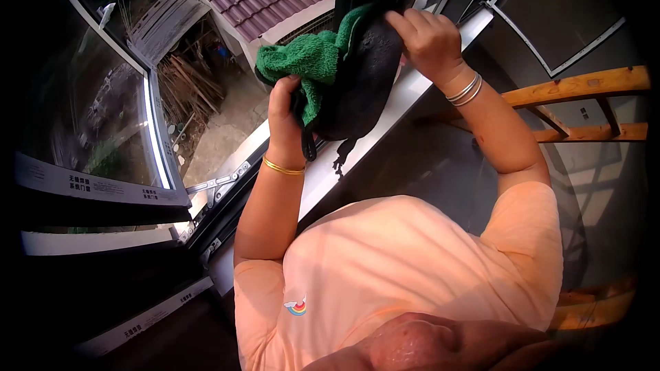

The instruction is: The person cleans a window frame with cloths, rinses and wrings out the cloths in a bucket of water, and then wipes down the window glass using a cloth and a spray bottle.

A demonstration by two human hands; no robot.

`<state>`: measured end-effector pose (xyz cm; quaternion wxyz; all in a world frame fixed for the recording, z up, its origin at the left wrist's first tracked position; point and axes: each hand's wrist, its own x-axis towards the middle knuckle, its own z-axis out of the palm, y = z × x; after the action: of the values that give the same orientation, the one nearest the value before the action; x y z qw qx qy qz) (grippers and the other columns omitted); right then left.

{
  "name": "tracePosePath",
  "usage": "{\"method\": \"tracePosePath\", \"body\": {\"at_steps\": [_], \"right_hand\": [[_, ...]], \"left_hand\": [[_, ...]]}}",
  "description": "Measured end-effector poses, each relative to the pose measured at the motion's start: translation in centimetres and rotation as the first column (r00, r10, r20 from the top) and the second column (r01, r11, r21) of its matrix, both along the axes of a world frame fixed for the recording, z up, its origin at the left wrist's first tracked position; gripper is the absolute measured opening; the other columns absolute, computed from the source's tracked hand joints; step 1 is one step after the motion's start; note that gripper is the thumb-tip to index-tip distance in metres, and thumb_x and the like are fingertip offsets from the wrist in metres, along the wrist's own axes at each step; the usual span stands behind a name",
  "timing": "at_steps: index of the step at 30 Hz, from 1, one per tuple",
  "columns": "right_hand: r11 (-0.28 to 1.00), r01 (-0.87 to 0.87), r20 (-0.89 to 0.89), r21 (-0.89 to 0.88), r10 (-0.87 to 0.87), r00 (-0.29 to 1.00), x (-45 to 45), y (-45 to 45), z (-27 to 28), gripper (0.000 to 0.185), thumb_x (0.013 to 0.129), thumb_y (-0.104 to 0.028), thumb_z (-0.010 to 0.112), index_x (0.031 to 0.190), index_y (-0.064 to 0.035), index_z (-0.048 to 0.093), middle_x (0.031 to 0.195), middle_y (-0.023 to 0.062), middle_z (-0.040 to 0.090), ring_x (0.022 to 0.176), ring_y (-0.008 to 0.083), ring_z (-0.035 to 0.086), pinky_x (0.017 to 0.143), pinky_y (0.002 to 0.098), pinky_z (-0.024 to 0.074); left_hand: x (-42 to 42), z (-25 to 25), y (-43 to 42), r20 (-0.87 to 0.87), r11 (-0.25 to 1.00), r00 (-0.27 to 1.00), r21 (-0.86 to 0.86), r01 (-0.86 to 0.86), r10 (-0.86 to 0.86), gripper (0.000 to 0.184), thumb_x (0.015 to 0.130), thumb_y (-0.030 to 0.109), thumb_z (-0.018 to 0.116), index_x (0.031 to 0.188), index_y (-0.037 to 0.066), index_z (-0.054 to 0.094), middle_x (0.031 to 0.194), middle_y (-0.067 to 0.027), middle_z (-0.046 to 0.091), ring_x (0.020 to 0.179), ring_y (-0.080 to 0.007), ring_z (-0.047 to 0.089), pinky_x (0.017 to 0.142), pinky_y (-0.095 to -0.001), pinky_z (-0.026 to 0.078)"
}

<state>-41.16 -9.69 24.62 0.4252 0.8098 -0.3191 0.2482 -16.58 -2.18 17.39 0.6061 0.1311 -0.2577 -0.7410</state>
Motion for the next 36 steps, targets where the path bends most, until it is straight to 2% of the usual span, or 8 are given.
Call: {"method": "tracePosePath", "body": {"at_steps": [3, 7, 11, 16, 23, 29, 33, 36], "right_hand": [[0.975, -0.017, 0.085, 0.221, -0.002, 0.996, 0.0, -0.1, -10.0, 0.029, 0.077, -0.01, 0.059, 0.105, -0.0152, 0.065, 0.066, 0.0005, 0.053, 0.059, 0.0176, 0.059, 0.051, 0.0311, 0.0449], [0.959, -0.082, 0.25, 0.272, 0.011, 0.968, 1.8, 1.4, -11.1, 0.016, 0.076, -0.009, 0.06, 0.092, -0.0117, 0.061, 0.064, 0.0022, 0.053, 0.058, 0.0201, 0.059, 0.051, 0.0323, 0.0456], [0.894, -0.188, 0.135, 0.407, 0.145, 0.98, 2.2, 4.1, -14.0, 0.005, 0.077, -0.01, 0.058, 0.079, -0.0105, 0.054, 0.063, 0.0013, 0.051, 0.058, 0.0188, 0.059, 0.053, 0.0312, 0.0459], [0.96, -0.076, 0.206, 0.27, 0.019, 0.978, 1.8, 4.3, -12.2, 0.03, 0.077, -0.012, 0.059, 0.106, -0.008, 0.066, 0.071, -0.0013, 0.051, 0.067, 0.0158, 0.058, 0.054, 0.0287, 0.0443], [0.975, 0.101, 0.095, 0.199, -0.122, 0.988, 1.8, 2.2, -10.4, 0.03, 0.077, -0.014, 0.061, 0.106, -0.0161, 0.068, 0.069, -0.0014, 0.053, 0.061, 0.0163, 0.059, 0.058, 0.0298, 0.0462], [0.975, 0.06, -0.005, 0.213, -0.06, 0.998, 0.4, 0.9, -12.4, 0.034, 0.076, -0.014, 0.061, 0.108, -0.0209, 0.071, 0.06, -0.0007, 0.054, 0.058, 0.018, 0.06, 0.06, 0.0316, 0.0488], [0.971, -0.04, 0.032, 0.234, 0.034, 0.999, 0.2, 0.6, -13.0, 0.036, 0.075, -0.015, 0.059, 0.107, -0.0215, 0.072, 0.061, -0.0006, 0.053, 0.056, 0.0185, 0.056, 0.058, 0.0317, 0.0461], [0.971, 0.019, 0.019, 0.239, -0.025, 1.0, 0.2, 1.2, -12.9, 0.038, 0.076, -0.014, 0.059, 0.113, -0.0206, 0.07, 0.064, -0.0019, 0.05, 0.061, 0.0173, 0.056, 0.051, 0.0319, 0.04]], "left_hand": [[1.4, -4.8, 1.4, -0.03, 0.986, 0.999, 0.166, -0.032, 0.038, 0.051, 0.091, 0.033, 0.049, 0.132, 0.003, 0.051, 0.132, -0.0159, 0.057, 0.123, -0.032, 0.054, 0.11, -0.0451, 0.039], [1.4, -9.3, 4.2, -0.053, 0.943, 0.996, 0.328, -0.054, 0.076, 0.05, 0.091, 0.031, 0.047, 0.131, 0.001, 0.051, 0.129, -0.0176, 0.059, 0.119, -0.0324, 0.057, 0.105, -0.0458, 0.044], [2.2, -10.4, 5.9, -0.019, 0.978, 0.999, 0.207, -0.029, 0.033, 0.05, 0.089, 0.028, 0.049, 0.131, 0.0, 0.052, 0.128, -0.0162, 0.059, 0.12, -0.0316, 0.056, 0.109, -0.0448, 0.04], [2.5, -9.6, 6.0, -0.055, 0.973, 0.997, 0.229, -0.033, 0.047, 0.051, 0.09, 0.027, 0.048, 0.132, 0.0, 0.05, 0.13, -0.0171, 0.058, 0.121, -0.0311, 0.055, 0.109, -0.0449, 0.04], [-0.1, -9.6, 3.7, -0.038, 0.978, 0.999, 0.208, 0.001, 0.007, 0.049, 0.091, 0.027, 0.048, 0.132, 0.0, 0.05, 0.13, -0.0179, 0.058, 0.121, -0.0326, 0.056, 0.109, -0.046, 0.04], [-0.6, -12.3, 3.2, 0.045, 0.977, 0.999, 0.211, 0.003, -0.013, 0.047, 0.092, 0.025, 0.048, 0.131, 0.0, 0.051, 0.129, -0.0174, 0.059, 0.12, -0.0312, 0.057, 0.108, -0.044, 0.042], [-0.6, -10.9, 4.2, -0.04, 0.963, 0.998, 0.266, -0.034, 0.046, 0.042, 0.091, 0.019, 0.047, 0.124, -0.006, 0.055, 0.119, -0.0179, 0.064, 0.111, -0.0283, 0.061, 0.102, -0.04, 0.047], [-0.1, -10.5, 4.6, -0.084, 0.957, 0.995, 0.289, -0.018, 0.045, 0.042, 0.091, 0.019, 0.048, 0.124, -0.006, 0.056, 0.119, -0.0172, 0.064, 0.111, -0.0273, 0.061, 0.103, -0.0392, 0.046]]}}
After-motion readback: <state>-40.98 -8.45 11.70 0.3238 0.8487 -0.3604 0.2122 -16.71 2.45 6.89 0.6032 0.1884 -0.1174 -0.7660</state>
